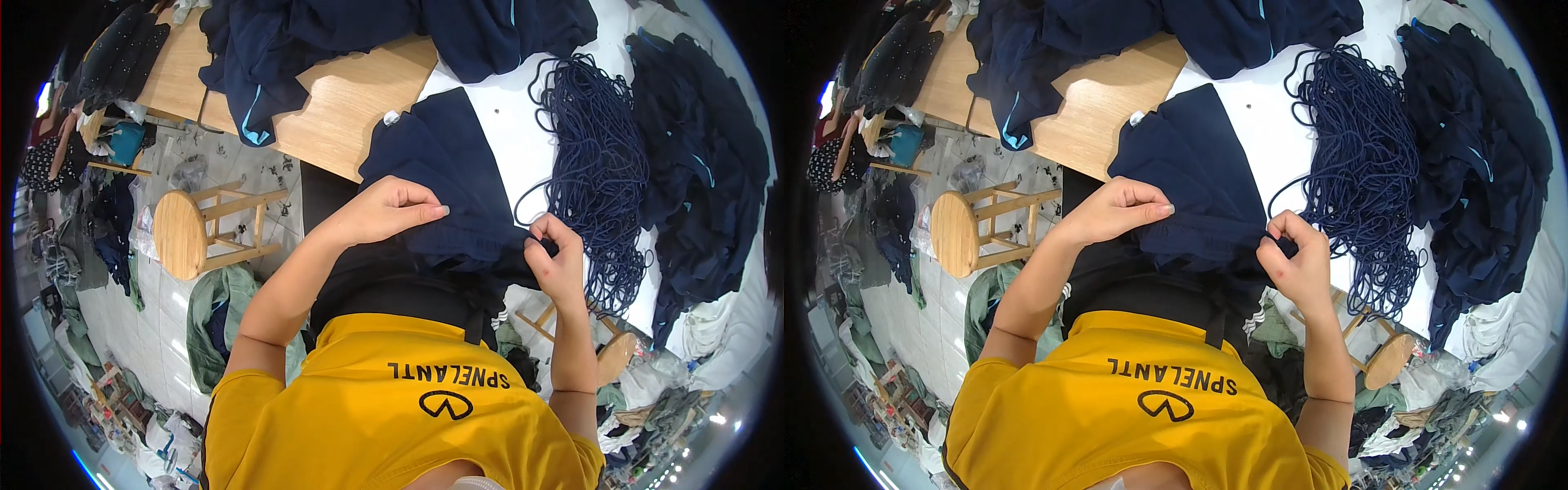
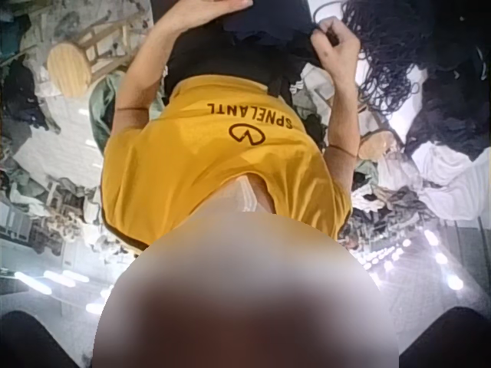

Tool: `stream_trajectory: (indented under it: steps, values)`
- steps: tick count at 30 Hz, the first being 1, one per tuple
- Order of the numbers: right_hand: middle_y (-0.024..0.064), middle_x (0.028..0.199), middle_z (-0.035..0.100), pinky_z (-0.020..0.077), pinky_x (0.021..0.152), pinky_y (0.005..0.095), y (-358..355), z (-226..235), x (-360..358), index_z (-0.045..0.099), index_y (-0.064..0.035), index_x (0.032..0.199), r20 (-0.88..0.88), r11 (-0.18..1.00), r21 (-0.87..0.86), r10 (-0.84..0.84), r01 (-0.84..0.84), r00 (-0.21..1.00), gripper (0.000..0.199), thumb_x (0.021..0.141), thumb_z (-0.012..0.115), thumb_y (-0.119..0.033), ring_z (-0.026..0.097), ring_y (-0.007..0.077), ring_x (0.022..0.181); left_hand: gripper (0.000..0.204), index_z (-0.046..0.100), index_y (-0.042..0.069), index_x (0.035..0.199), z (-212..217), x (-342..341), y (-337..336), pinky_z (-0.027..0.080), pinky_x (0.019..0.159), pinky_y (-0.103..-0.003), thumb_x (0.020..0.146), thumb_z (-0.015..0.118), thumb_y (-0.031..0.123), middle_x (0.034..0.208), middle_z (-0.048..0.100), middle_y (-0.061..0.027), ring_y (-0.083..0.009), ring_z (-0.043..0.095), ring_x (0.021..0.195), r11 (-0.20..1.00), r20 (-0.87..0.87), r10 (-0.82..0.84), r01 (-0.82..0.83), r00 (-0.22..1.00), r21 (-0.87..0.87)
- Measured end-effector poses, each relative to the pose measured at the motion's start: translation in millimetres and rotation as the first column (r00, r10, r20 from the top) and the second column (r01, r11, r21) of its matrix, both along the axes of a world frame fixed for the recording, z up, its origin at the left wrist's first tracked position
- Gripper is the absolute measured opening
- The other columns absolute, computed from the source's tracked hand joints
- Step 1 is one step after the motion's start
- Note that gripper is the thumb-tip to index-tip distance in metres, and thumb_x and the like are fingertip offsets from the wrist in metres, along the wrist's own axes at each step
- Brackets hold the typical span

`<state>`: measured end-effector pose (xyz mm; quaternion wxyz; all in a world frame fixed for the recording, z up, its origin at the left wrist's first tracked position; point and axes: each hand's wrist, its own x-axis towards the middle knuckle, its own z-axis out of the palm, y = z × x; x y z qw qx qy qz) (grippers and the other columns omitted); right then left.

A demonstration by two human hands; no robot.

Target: Threading drawstrings into the waistbands of navy blue garments using a metal threading tool.

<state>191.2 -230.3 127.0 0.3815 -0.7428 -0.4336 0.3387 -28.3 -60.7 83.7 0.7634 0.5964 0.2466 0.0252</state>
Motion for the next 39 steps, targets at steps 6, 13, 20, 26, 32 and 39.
stream_trajectory:
  steps: [6, 13, 20, 26, 32, 39]
  values:
    - [0.0051, 0.056, 0.042, 0.036, 0.05, 0.0235, -1.2, 9.1, -14.7, 0.043, -0.0043, 0.067, 0.268, 0.997, 0.081, -0.017, -0.005, 0.963, 0.016, 0.065, 0.059, -0.003, 0.039, 0.0107, 0.051, 0.021, 0.071, 0.0, 0.086, 13.6, 7.5, -3.8, 0.042, 0.059, -0.021, 0.088, 0.067, 0.021, 0.069, 0.062, 0.0009, -0.0045, 0.051, 0.063, 0.998, -0.045, -0.009, 0.011, 0.999, 0.06]
    - [0.0042, 0.06, 0.043, 0.0362, 0.053, 0.0227, -4.6, 8.7, -22.3, 0.042, -0.0043, 0.068, 0.188, 0.991, 0.129, -0.003, -0.022, 0.982, 0.017, 0.065, 0.058, -0.001, 0.039, 0.0111, 0.053, 0.022, 0.073, 0.001, 0.086, 25.9, 10.0, -4.8, 0.041, 0.058, -0.021, 0.087, 0.069, 0.022, 0.066, 0.062, 0.0008, -0.0041, 0.052, 0.061, 0.998, 0.05, -0.06, 0.058, 0.997, 0.034]
    - [-0.0007, 0.069, 0.04, 0.0329, 0.064, 0.0186, -9.3, -2.9, -34.8, 0.04, -0.0049, 0.073, -0.154, 0.988, 0.114, -0.085, 0.103, 0.984, 0.015, 0.07, 0.053, 0.003, 0.036, 0.0066, 0.068, 0.017, 0.067, 0.0, 0.081, 23.3, 16.5, -8.6, 0.04, 0.062, -0.019, 0.089, 0.066, 0.015, 0.069, 0.058, 0.0037, -0.0026, 0.05, 0.066, 0.989, 0.11, 0.041, -0.025, 0.993, -0.147]
    - [0.0036, 0.06, 0.041, 0.0361, 0.051, 0.0231, -7.1, 9.3, -41.4, 0.043, -0.0038, 0.069, 0.217, 0.968, 0.248, -0.1, 0.044, 0.971, 0.016, 0.066, 0.058, 0.001, 0.04, 0.011, 0.053, 0.021, 0.065, 0.003, 0.08, 26.6, 15.7, -12.6, 0.034, 0.055, -0.02, 0.091, 0.063, 0.02, 0.067, 0.051, 0.0061, -0.0014, 0.041, 0.062, 0.995, 0.038, 0.036, -0.032, 0.999, -0.095]
    - [0.0055, 0.058, 0.044, 0.0373, 0.049, 0.0244, -6.8, 7.8, -48.5, 0.044, -0.0034, 0.068, 0.364, 0.938, 0.342, -0.081, -0.053, 0.928, 0.015, 0.066, 0.059, 0.001, 0.042, 0.0139, 0.049, 0.02, 0.061, 0.006, 0.109, 52.6, 7.1, -13.4, 0.036, 0.064, -0.015, 0.096, 0.053, 0.018, 0.094, 0.057, 0.0045, 0.0002, 0.045, 0.073, 0.963, 0.102, 0.248, -0.257, 0.963, 0.079]
    - [0.0022, 0.075, 0.048, 0.0383, 0.066, 0.0203, -1.0, -7.6, -77.1, 0.044, -0.0038, 0.08, -0.188, 0.944, 0.308, -0.063, 0.119, 0.98, 0.01, 0.078, 0.052, 0.0, 0.044, 0.0087, 0.068, 0.022, 0.061, 0.005, 0.108, 61.4, 27.2, -28.4, 0.03, 0.053, -0.015, 0.098, 0.051, 0.023, 0.071, 0.048, 0.0062, 0.0015, 0.04, 0.06, 0.944, 0.222, 0.33, -0.315, 0.918, -0.097]
